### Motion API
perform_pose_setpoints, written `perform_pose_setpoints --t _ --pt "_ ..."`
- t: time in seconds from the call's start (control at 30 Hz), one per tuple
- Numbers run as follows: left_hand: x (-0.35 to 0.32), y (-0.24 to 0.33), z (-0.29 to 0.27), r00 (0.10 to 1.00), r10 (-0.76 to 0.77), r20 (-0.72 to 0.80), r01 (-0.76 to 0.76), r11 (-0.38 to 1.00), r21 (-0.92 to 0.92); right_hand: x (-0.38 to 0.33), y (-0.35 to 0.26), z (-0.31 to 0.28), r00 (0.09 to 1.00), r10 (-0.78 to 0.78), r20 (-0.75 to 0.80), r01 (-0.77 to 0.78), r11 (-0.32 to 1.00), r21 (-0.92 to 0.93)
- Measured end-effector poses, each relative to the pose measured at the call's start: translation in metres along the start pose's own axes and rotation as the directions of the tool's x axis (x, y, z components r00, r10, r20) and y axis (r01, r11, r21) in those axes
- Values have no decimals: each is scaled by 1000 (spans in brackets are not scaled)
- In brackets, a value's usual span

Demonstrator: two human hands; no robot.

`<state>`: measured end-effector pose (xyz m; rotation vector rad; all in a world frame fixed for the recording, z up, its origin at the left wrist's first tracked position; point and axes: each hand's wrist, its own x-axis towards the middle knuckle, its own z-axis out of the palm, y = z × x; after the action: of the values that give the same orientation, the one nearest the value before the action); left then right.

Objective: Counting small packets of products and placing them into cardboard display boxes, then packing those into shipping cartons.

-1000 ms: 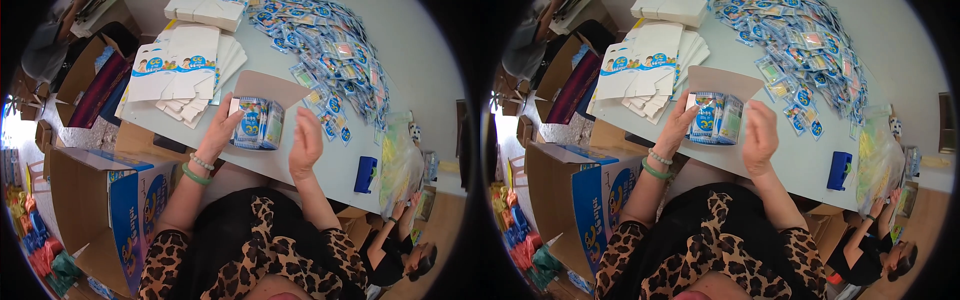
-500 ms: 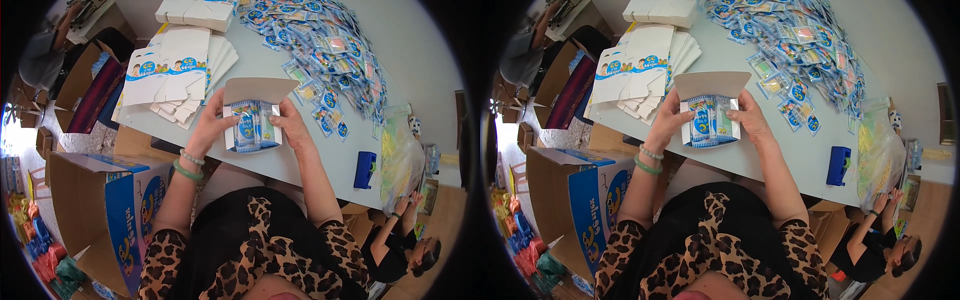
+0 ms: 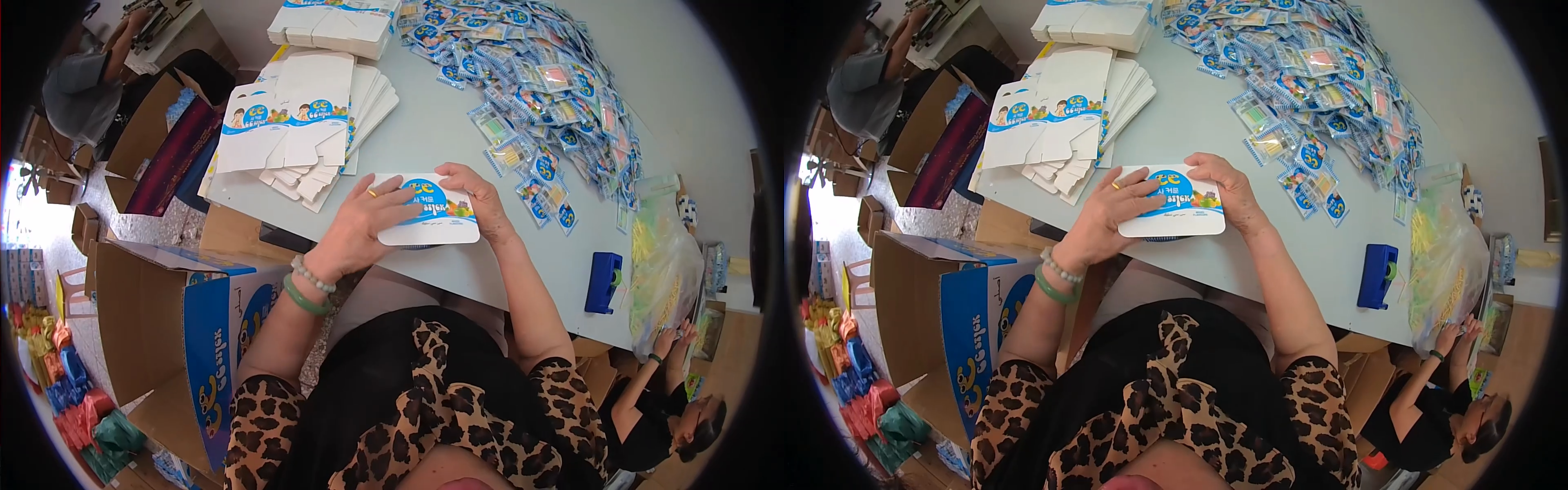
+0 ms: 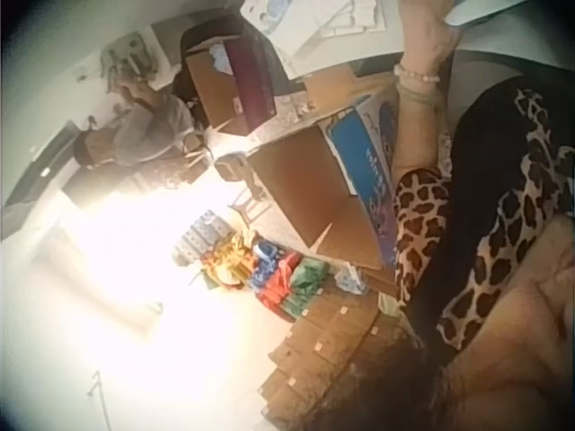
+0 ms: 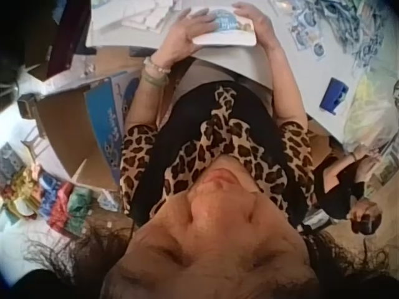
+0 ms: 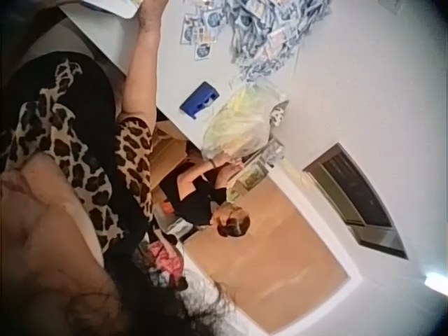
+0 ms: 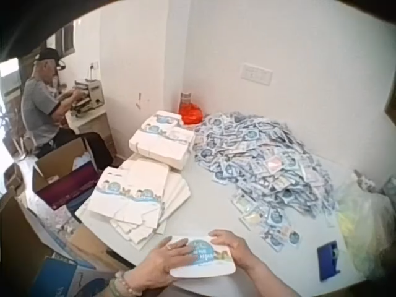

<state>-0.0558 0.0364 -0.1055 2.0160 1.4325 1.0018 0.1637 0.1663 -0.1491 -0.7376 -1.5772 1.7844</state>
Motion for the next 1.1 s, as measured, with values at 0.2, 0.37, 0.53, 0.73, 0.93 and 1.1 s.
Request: perform_pose_setpoints --t 0.2,0.37,0.53,0.73,0.93,1.1 --pt "-17 14 -7 999 -46 29 36 956 291 -5 -5 11 976 -184 117 218 867 -449" --pt "3 37 -2 993 9 119 -54 923 381 -39 -45 -8 912 -198 360 409 376 -832" --pt "13 43 32 986 -18 163 -59 889 453 -43 -34 -11 872 -142 469 490 248 -836" --pt "-5 -1 34 929 278 243 -348 434 831 -29 8 18 831 -263 491 484 -96 -870" --pt "5 45 47 957 -35 287 -267 271 925 -36 15 31 869 -314 384 365 -117 -923" --pt "6 11 47 872 428 238 -393 321 862 -20 39 24 723 -551 416 357 -217 -908"
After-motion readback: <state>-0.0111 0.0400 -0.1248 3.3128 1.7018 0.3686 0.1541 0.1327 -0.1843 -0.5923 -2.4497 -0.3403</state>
